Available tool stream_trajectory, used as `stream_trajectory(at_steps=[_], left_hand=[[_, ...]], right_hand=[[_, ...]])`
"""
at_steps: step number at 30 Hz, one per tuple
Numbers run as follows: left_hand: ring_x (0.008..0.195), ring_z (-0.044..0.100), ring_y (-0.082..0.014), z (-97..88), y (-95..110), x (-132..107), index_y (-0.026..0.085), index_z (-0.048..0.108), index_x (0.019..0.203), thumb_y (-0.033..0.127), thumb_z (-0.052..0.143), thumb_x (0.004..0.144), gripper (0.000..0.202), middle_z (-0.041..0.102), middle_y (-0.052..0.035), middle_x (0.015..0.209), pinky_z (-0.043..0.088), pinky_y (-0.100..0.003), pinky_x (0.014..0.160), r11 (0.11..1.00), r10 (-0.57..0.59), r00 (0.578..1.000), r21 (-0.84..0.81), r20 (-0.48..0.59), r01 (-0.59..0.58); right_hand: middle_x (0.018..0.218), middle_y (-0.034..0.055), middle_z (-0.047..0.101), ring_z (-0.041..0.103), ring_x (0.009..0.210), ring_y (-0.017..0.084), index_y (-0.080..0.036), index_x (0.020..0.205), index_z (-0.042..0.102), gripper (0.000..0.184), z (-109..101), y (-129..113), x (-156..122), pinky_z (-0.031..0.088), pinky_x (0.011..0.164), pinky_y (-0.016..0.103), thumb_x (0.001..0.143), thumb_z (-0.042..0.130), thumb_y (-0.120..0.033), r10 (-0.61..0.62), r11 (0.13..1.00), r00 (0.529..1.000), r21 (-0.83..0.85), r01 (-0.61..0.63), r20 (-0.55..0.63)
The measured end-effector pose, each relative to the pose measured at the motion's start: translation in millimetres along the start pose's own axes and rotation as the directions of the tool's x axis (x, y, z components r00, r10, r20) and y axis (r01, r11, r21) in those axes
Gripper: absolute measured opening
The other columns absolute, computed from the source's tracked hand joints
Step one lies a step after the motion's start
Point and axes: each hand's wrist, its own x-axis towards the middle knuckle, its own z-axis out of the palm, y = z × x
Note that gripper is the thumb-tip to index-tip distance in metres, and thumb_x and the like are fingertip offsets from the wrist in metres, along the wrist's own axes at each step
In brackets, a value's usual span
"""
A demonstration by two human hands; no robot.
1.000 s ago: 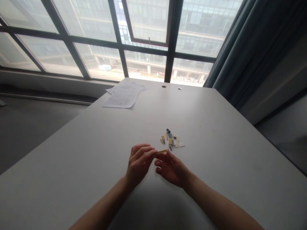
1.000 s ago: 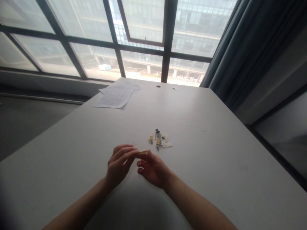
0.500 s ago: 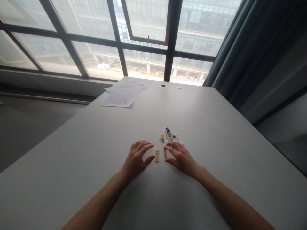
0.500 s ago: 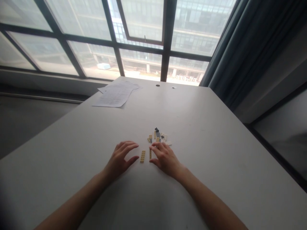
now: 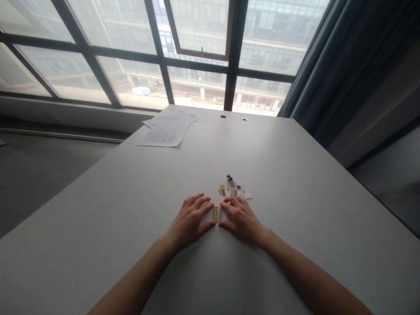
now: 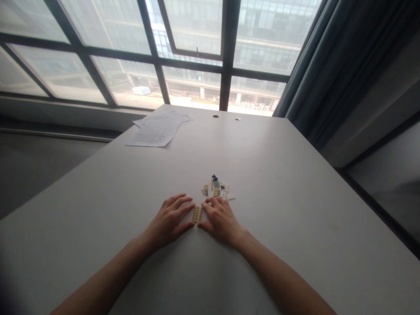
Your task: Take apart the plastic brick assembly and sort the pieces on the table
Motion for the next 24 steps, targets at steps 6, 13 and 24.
stream_trajectory(at_steps=[6, 13, 24], left_hand=[[0.127, 0.040, -0.0308, -1.3, 1.4, 0.8, 0.025, 0.059, 0.120, 0.042, 0.060, 0.083, 0.041, 0.055, -0.0091, 0.127, 0.034, -0.050, 0.104, 1.000, 0.007, 1.000, -0.013, -0.018, -0.007], [0.126, 0.041, -0.0307, -1.8, 0.7, 0.4, 0.025, 0.061, 0.118, 0.040, 0.060, 0.083, 0.038, 0.056, -0.0090, 0.127, 0.034, -0.050, 0.104, 1.000, 0.010, 1.000, -0.027, -0.017, -0.010], [0.126, 0.041, -0.0303, -0.1, 0.0, -0.2, 0.025, 0.061, 0.118, 0.040, 0.060, 0.083, 0.038, 0.056, -0.0093, 0.126, 0.034, -0.050, 0.104, 1.000, 0.008, 1.000, -0.029, -0.017, -0.009]], right_hand=[[0.120, 0.0095, 0.055, 0.047, 0.111, 0.027, -0.021, 0.119, 0.057, 0.043, 4.5, 3.2, 0.6, 0.034, 0.101, 0.044, 0.081, 0.067, -0.038, 0.011, 1.000, 1.000, 0.003, -0.011, -0.003], [0.120, 0.0091, 0.055, 0.046, 0.112, 0.026, -0.021, 0.120, 0.058, 0.041, 2.1, -0.7, 3.4, 0.034, 0.100, 0.043, 0.082, 0.065, -0.037, 0.004, 1.000, 1.000, 0.011, -0.004, 0.001], [0.120, 0.0087, 0.055, 0.046, 0.112, 0.026, -0.021, 0.120, 0.058, 0.042, 6.4, 0.7, 3.3, 0.035, 0.099, 0.042, 0.082, 0.066, -0.038, -0.001, 1.000, 1.000, 0.019, 0.001, -0.011]])
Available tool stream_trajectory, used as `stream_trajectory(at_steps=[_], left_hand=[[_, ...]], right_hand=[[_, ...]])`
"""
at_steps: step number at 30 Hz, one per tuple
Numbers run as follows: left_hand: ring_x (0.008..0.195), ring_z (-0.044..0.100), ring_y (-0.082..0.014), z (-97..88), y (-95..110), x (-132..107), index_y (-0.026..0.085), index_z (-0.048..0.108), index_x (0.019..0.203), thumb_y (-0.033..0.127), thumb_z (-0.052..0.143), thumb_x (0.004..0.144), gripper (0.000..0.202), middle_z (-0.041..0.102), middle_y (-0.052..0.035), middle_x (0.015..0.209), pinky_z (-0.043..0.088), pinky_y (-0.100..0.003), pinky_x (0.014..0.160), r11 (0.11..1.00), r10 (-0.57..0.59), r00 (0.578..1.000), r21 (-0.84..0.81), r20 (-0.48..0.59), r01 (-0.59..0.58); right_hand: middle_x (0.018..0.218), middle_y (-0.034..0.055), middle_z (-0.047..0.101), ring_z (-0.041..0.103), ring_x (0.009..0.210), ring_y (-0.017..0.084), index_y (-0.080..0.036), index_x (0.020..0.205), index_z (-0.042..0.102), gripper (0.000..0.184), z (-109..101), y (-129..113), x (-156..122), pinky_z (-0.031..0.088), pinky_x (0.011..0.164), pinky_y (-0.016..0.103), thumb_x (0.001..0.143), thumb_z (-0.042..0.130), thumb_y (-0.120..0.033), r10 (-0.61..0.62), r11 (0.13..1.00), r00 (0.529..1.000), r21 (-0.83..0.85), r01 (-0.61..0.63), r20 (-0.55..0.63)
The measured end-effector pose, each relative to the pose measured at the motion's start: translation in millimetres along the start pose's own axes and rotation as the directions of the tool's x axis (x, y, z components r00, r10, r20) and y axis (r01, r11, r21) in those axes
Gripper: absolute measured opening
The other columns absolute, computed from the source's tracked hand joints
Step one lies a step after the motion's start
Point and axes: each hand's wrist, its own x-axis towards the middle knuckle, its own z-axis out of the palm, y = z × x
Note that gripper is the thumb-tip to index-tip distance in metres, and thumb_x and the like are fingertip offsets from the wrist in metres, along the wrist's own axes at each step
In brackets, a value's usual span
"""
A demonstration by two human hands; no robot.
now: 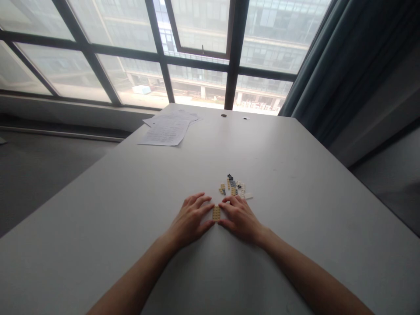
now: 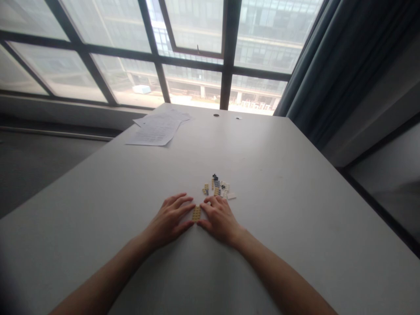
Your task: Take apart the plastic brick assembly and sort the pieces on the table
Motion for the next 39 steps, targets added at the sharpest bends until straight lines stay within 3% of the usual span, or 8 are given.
stream_trajectory(at_steps=[6, 9, 12, 17, 21, 28, 36, 39], left_hand=[[0.126, 0.041, -0.0301, -0.7, -1.1, -0.2, 0.024, 0.059, 0.120, 0.043, 0.060, 0.083, 0.041, 0.056, -0.0090, 0.127, 0.034, -0.049, 0.104, 1.000, -0.008, 1.000, -0.010, -0.003, 0.008], [0.126, 0.040, -0.0293, -2.4, -0.4, -0.6, 0.024, 0.057, 0.122, 0.043, 0.060, 0.083, 0.043, 0.055, -0.0091, 0.129, 0.034, -0.049, 0.104, 0.999, -0.029, 0.999, -0.021, -0.019, 0.029], [0.125, 0.041, -0.0285, -3.8, 0.6, -0.5, 0.024, 0.056, 0.123, 0.042, 0.060, 0.083, 0.044, 0.055, -0.0095, 0.128, 0.035, -0.048, 0.103, 0.998, -0.041, 0.998, -0.042, -0.048, 0.039], [0.124, 0.042, -0.0291, -3.8, 1.6, 0.3, 0.024, 0.057, 0.122, 0.039, 0.061, 0.082, 0.042, 0.055, -0.0100, 0.127, 0.035, -0.049, 0.102, 0.998, -0.035, 0.997, -0.046, -0.064, 0.032], [0.125, 0.041, -0.0292, -3.0, 1.1, -0.2, 0.024, 0.056, 0.122, 0.038, 0.061, 0.083, 0.042, 0.055, -0.0098, 0.128, 0.034, -0.049, 0.103, 0.999, -0.032, 0.998, -0.044, -0.054, 0.029], [0.125, 0.042, -0.0292, -2.9, 0.1, -1.2, 0.023, 0.057, 0.121, 0.037, 0.061, 0.083, 0.041, 0.055, -0.0091, 0.128, 0.035, -0.049, 0.103, 0.999, -0.035, 0.998, -0.042, -0.051, 0.033], [0.124, 0.042, -0.0287, -2.9, 0.7, -0.7, 0.023, 0.057, 0.119, 0.034, 0.061, 0.083, 0.038, 0.056, -0.0095, 0.127, 0.035, -0.048, 0.102, 1.000, -0.011, 0.996, -0.022, -0.086, 0.009], [0.121, 0.046, -0.0279, -2.9, 0.9, 0.3, 0.022, 0.059, 0.116, 0.031, 0.062, 0.083, 0.035, 0.058, -0.0096, 0.123, 0.038, -0.047, 0.100, 1.000, -0.001, 0.989, -0.011, -0.150, -0.001]], right_hand=[[0.119, 0.0093, 0.056, 0.048, 0.111, 0.026, -0.020, 0.121, 0.058, 0.046, -0.4, 1.4, -1.2, 0.035, 0.100, 0.041, 0.080, 0.068, -0.040, -0.007, 1.000, 1.000, 0.016, 0.007, -0.024], [0.120, 0.0095, 0.057, 0.047, 0.112, 0.025, -0.020, 0.124, 0.056, 0.050, -10.6, 9.9, 7.0, 0.035, 0.101, 0.040, 0.081, 0.067, -0.043, -0.012, 1.000, 0.997, 0.018, 0.014, -0.077], [0.119, 0.0089, 0.057, 0.047, 0.111, 0.025, -0.020, 0.123, 0.057, 0.047, -27.1, 24.7, 25.7, 0.036, 0.099, 0.039, 0.081, 0.067, -0.039, 0.058, 0.998, 0.987, -0.022, -0.062, -0.150], [0.117, 0.0098, 0.058, 0.047, 0.110, 0.026, -0.020, 0.117, 0.062, 0.041, -42.6, 44.7, 60.1, 0.035, 0.095, 0.038, 0.078, 0.067, -0.031, 0.186, 0.968, 0.982, -0.163, -0.190, -0.043], [0.117, 0.0107, 0.057, 0.047, 0.109, 0.027, -0.020, 0.116, 0.063, 0.038, -39.8, 46.4, 75.0, 0.036, 0.091, 0.038, 0.079, 0.062, -0.031, 0.221, 0.940, 0.974, -0.279, -0.196, 0.059], [0.109, 0.0110, 0.060, 0.048, 0.104, 0.027, -0.020, 0.100, 0.069, 0.027, -34.5, 45.7, 84.5, 0.035, 0.085, 0.037, 0.076, 0.061, -0.030, 0.225, 0.927, 0.969, -0.328, -0.183, 0.097], [0.108, 0.0138, 0.059, 0.047, 0.105, 0.028, -0.014, 0.097, 0.067, 0.028, -33.6, 41.9, 82.4, 0.031, 0.091, 0.041, 0.078, 0.060, -0.033, 0.162, 0.927, 0.986, -0.348, -0.139, 0.038], [0.106, 0.0121, 0.059, 0.047, 0.105, 0.027, -0.015, 0.097, 0.066, 0.030, -35.3, 41.3, 78.0, 0.030, 0.093, 0.042, 0.072, 0.066, -0.032, 0.145, 0.971, 0.987, -0.179, -0.156, -0.071]])
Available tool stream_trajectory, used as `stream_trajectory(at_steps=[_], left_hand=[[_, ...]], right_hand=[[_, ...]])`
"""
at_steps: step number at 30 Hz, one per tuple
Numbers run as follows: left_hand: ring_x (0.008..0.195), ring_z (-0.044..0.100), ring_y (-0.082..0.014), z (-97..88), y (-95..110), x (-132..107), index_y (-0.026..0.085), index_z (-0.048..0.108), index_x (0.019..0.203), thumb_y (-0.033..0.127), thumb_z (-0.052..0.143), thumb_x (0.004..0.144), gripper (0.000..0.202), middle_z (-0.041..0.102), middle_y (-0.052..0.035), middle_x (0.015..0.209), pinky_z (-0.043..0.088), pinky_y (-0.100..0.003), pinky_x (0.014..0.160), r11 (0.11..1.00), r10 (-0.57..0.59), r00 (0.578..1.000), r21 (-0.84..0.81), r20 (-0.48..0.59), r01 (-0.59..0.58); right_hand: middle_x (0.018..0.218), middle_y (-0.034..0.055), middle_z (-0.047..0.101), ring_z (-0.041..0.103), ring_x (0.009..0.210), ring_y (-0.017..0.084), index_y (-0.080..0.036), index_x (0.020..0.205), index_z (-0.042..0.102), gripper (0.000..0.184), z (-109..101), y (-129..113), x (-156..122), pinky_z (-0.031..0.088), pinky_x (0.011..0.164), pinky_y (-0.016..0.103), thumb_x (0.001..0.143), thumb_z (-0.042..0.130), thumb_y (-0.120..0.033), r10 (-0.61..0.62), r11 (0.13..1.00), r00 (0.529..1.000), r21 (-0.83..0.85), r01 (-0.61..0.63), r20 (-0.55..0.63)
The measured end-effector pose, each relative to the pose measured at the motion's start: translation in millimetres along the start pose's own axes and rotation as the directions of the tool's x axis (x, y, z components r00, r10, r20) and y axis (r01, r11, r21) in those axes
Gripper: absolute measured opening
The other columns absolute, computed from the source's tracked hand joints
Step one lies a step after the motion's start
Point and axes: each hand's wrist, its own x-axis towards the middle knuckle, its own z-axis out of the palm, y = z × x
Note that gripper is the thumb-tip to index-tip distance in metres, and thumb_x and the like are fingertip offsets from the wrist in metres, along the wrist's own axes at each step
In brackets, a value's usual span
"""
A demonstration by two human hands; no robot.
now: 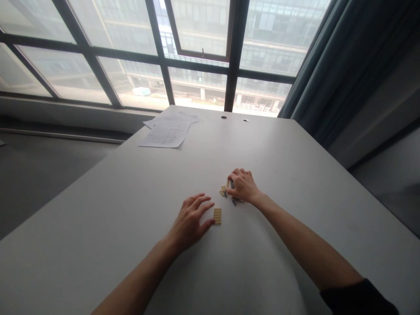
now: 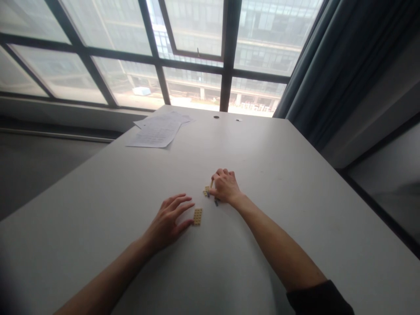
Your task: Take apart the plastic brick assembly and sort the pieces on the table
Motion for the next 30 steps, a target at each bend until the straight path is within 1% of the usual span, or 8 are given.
stream_trajectory(at_steps=[3, 6, 8, 11, 16, 22, 26, 30], left_hand=[[0.115, 0.051, -0.0257, -1.1, 1.6, 2.2, 0.021, 0.059, 0.113, 0.029, 0.062, 0.083, 0.031, 0.062, -0.0087, 0.115, 0.041, -0.044, 0.096, 0.999, 0.033, 0.989, 0.007, -0.141, -0.032], [0.109, 0.055, -0.0243, -4.0, 9.0, 5.4, 0.021, 0.059, 0.114, 0.028, 0.064, 0.083, 0.032, 0.064, -0.0079, 0.108, 0.043, -0.041, 0.093, 0.999, 0.039, 0.945, -0.010, -0.324, -0.044], [0.107, 0.055, -0.0239, -6.2, 17.2, 7.2, 0.022, 0.058, 0.116, 0.026, 0.066, 0.081, 0.036, 0.064, -0.0076, 0.107, 0.044, -0.041, 0.092, 0.998, 0.017, 0.913, -0.042, -0.407, -0.038], [0.106, 0.055, -0.0233, -8.3, 29.3, 8.5, 0.022, 0.058, 0.116, 0.023, 0.069, 0.079, 0.039, 0.063, -0.0072, 0.106, 0.046, -0.041, 0.091, 0.994, -0.005, 0.884, -0.098, -0.467, -0.046], [0.104, 0.055, -0.0228, -7.9, 35.7, 8.4, 0.024, 0.062, 0.110, 0.020, 0.069, 0.080, 0.031, 0.064, -0.0056, 0.103, 0.048, -0.041, 0.089, 0.990, 0.008, 0.880, -0.122, -0.475, -0.074], [0.102, 0.056, -0.0216, -7.3, 33.2, 8.1, 0.024, 0.065, 0.100, 0.012, 0.067, 0.079, 0.024, 0.065, -0.0038, 0.097, 0.048, -0.040, 0.087, 0.992, -0.002, 0.872, -0.113, -0.489, -0.061], [0.101, 0.057, -0.0214, -7.1, 33.2, 9.0, 0.024, 0.066, 0.094, 0.013, 0.068, 0.079, 0.019, 0.066, -0.0034, 0.096, 0.048, -0.039, 0.086, 0.994, 0.017, 0.874, -0.089, -0.485, -0.069], [0.100, 0.058, -0.0205, -8.1, 33.6, 10.1, 0.025, 0.066, 0.091, 0.014, 0.069, 0.079, 0.016, 0.067, -0.0023, 0.093, 0.048, -0.037, 0.084, 0.993, 0.046, 0.867, -0.069, -0.497, -0.092]], right_hand=[[0.101, 0.0076, 0.059, 0.051, 0.096, 0.023, -0.018, 0.094, 0.067, 0.031, -2.1, -6.7, -12.2, 0.036, 0.086, 0.037, 0.068, 0.069, -0.034, 0.108, 0.854, 0.994, 0.513, -0.087, -0.013], [0.091, 0.0044, 0.062, 0.053, 0.078, 0.017, -0.019, 0.093, 0.068, 0.030, -1.2, -23.3, -34.4, 0.040, 0.070, 0.030, 0.072, 0.062, -0.041, 0.154, 0.173, 0.967, 0.958, -0.230, 0.204], [0.090, 0.0043, 0.064, 0.053, 0.077, 0.016, -0.019, 0.090, 0.068, 0.032, 2.2, -37.1, -51.3, 0.040, 0.068, 0.028, 0.074, 0.059, -0.046, 0.092, -0.290, 0.944, 0.916, -0.278, 0.316], [0.087, 0.0044, 0.066, 0.052, 0.073, 0.014, -0.017, 0.087, 0.070, 0.033, 9.7, -55.8, -71.7, 0.040, 0.067, 0.027, 0.073, 0.062, -0.046, -0.030, -0.585, 0.927, 0.745, -0.320, 0.374], [0.084, 0.0019, 0.065, 0.052, 0.073, 0.011, -0.015, 0.090, 0.069, 0.030, 20.5, -72.9, -83.5, 0.039, 0.064, 0.022, 0.073, 0.067, -0.039, -0.130, -0.714, 0.909, 0.599, -0.363, 0.396], [0.082, 0.0013, 0.065, 0.054, 0.073, 0.011, -0.015, 0.088, 0.069, 0.028, 27.3, -73.4, -86.4, 0.040, 0.066, 0.023, 0.074, 0.068, -0.039, -0.133, -0.710, 0.905, 0.598, -0.372, 0.404], [0.089, 0.0027, 0.065, 0.054, 0.076, 0.012, -0.015, 0.092, 0.070, 0.028, 25.9, -70.5, -89.8, 0.041, 0.068, 0.024, 0.074, 0.067, -0.036, -0.113, -0.654, 0.913, 0.663, -0.365, 0.391], [0.084, 0.0030, 0.065, 0.054, 0.076, 0.013, -0.016, 0.095, 0.071, 0.029, 23.7, -65.1, -90.8, 0.042, 0.069, 0.024, 0.067, 0.071, -0.023, -0.058, -0.457, 0.944, 0.832, -0.315, 0.326]])
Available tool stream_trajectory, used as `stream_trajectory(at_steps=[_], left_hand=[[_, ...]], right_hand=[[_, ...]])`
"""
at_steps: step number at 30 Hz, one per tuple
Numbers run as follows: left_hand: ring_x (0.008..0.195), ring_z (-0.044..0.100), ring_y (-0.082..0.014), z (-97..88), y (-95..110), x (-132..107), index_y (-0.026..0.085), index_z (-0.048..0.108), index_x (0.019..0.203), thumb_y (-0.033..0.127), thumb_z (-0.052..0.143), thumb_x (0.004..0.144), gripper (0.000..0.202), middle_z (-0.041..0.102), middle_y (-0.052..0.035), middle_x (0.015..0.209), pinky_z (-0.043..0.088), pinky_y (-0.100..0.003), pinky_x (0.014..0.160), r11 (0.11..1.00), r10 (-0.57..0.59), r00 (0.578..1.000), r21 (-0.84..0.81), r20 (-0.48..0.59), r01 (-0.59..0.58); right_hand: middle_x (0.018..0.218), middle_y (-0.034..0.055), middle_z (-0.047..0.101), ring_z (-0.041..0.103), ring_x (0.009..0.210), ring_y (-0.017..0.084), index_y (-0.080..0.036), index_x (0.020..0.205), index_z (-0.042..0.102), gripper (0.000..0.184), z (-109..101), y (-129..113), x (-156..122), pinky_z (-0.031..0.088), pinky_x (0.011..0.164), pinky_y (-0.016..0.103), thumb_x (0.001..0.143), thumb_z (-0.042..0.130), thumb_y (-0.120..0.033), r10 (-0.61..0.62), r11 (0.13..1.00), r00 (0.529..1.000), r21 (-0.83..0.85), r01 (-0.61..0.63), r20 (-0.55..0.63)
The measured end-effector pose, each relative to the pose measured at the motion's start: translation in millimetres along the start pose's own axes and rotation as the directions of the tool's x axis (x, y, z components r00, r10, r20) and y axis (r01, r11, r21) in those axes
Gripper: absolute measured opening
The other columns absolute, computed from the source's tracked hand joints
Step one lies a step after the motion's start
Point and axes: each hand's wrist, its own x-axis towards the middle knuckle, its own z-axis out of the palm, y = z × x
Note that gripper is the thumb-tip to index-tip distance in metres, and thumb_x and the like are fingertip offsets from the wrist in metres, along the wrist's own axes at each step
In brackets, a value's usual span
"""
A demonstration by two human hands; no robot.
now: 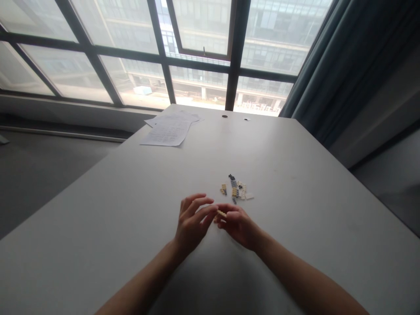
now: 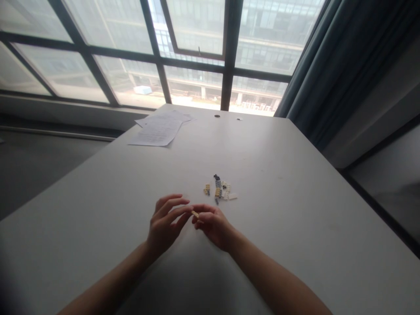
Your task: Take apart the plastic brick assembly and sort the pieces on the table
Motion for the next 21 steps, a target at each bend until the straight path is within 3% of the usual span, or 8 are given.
stream_trajectory(at_steps=[5, 9, 12, 16, 21], left_hand=[[0.099, 0.059, -0.0200, -2.0, 0.6, -0.7, 0.027, 0.068, 0.087, 0.018, 0.069, 0.079, 0.013, 0.068, -0.0013, 0.093, 0.048, -0.037, 0.084, 1.000, 0.007, 1.000, 0.016, -0.001, -0.007], [0.100, 0.058, -0.0204, -2.5, 1.0, -2.3, 0.028, 0.069, 0.085, 0.019, 0.070, 0.079, 0.011, 0.068, -0.0010, 0.093, 0.049, -0.038, 0.084, 1.000, 0.010, 1.000, 0.022, 0.005, -0.010], [0.100, 0.058, -0.0207, -3.0, 0.8, -2.7, 0.028, 0.068, 0.085, 0.017, 0.072, 0.076, 0.015, 0.067, -0.0011, 0.093, 0.049, -0.037, 0.083, 0.999, 0.032, 0.999, 0.017, 0.001, -0.032], [0.100, 0.057, -0.0206, -4.3, -1.6, -2.8, 0.028, 0.068, 0.087, 0.017, 0.072, 0.076, 0.016, 0.067, -0.0011, 0.093, 0.047, -0.038, 0.083, 0.997, 0.067, 0.998, 0.036, 0.010, -0.067], [0.102, 0.057, -0.0204, -4.5, -4.5, -6.2, 0.030, 0.068, 0.091, 0.018, 0.071, 0.078, 0.018, 0.068, -0.0006, 0.093, 0.045, -0.037, 0.085, 0.989, 0.129, 0.991, 0.067, 0.032, -0.131]], right_hand=[[0.079, -0.0007, 0.060, 0.051, 0.069, 0.011, -0.023, 0.105, 0.068, 0.041, -7.9, -6.9, -2.4, 0.042, 0.066, 0.024, 0.065, 0.078, -0.021, -0.053, 0.950, 0.998, -0.305, 0.065, 0.046], [0.089, 0.0007, 0.060, 0.051, 0.075, 0.013, -0.024, 0.106, 0.068, 0.047, -9.9, -14.8, -4.7, 0.042, 0.068, 0.026, 0.061, 0.083, -0.026, -0.114, 0.856, 0.989, -0.496, 0.148, 0.098], [0.102, 0.0033, 0.061, 0.053, 0.086, 0.016, -0.024, 0.108, 0.068, 0.049, -11.1, -20.0, -6.0, 0.041, 0.074, 0.028, 0.062, 0.083, -0.031, -0.125, 0.809, 0.980, -0.555, 0.192, 0.156], [0.104, 0.0040, 0.061, 0.053, 0.086, 0.017, -0.024, 0.114, 0.066, 0.054, -14.8, -23.9, -6.8, 0.041, 0.074, 0.029, 0.064, 0.081, -0.037, -0.065, 0.792, 0.981, -0.589, 0.162, 0.183], [0.099, 0.0035, 0.063, 0.053, 0.082, 0.016, -0.024, 0.108, 0.068, 0.044, -14.1, -24.8, -7.5, 0.041, 0.073, 0.030, 0.067, 0.078, -0.036, -0.119, 0.649, 0.982, -0.737, 0.189, 0.147]])
